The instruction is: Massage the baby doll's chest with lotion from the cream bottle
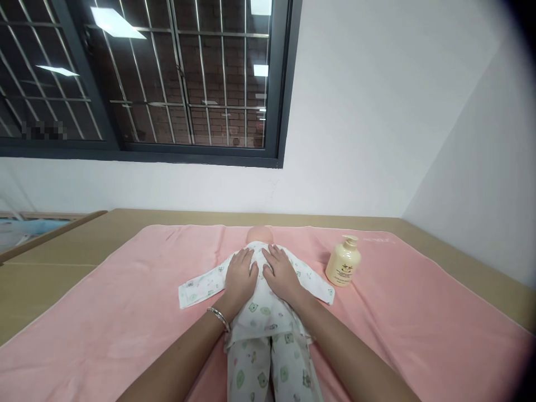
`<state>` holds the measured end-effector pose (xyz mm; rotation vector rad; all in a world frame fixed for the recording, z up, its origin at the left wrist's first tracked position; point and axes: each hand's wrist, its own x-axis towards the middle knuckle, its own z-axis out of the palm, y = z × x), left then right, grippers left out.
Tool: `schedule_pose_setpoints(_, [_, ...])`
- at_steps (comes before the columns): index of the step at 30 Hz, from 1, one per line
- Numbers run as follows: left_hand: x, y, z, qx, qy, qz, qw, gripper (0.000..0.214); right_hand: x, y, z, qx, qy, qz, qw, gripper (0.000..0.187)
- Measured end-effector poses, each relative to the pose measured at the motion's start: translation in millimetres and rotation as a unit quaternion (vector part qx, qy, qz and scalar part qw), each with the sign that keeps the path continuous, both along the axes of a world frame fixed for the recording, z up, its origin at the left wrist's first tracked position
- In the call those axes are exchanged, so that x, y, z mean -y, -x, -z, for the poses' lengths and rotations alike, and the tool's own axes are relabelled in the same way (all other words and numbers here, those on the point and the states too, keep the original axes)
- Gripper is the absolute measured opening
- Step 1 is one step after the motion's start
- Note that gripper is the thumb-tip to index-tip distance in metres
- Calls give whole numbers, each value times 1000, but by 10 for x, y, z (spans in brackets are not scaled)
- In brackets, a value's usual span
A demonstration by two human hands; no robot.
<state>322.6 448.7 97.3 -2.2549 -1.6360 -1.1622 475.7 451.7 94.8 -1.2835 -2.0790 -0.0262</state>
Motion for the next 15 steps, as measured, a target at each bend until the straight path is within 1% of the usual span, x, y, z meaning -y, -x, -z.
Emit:
schedule_pose_setpoints(4, [40, 10, -18, 11, -13, 12, 1000, 32, 64, 23, -14, -34, -35, 23, 999, 42])
schedule_pose_setpoints(7, [45, 15, 11, 21, -27, 4, 999, 27, 92, 34, -18, -52, -46, 31, 997, 38])
schedule_pose_setpoints(9, [38, 5, -7, 20, -34, -5, 999, 25, 90, 40, -17, -60, -46, 32, 997, 37])
schedule_pose_setpoints(11, [69, -18, -125, 17, -34, -4, 999, 23, 79, 44, -14, -65, -43, 30, 997, 37])
schedule_pose_setpoints(12, [118, -32, -231, 23, -35, 0, 999, 22, 73, 46, -13, -67, -40, 28, 997, 38])
schedule_pose_setpoints(13, [197, -43, -361, 32, -37, 8, 999, 21, 67, 48, -13, -69, -37, 26, 997, 39])
schedule_pose_setpoints(15, [440, -37, -643, 85, -63, 26, 994, 21, 59, 51, -16, -72, -31, 22, 997, 40])
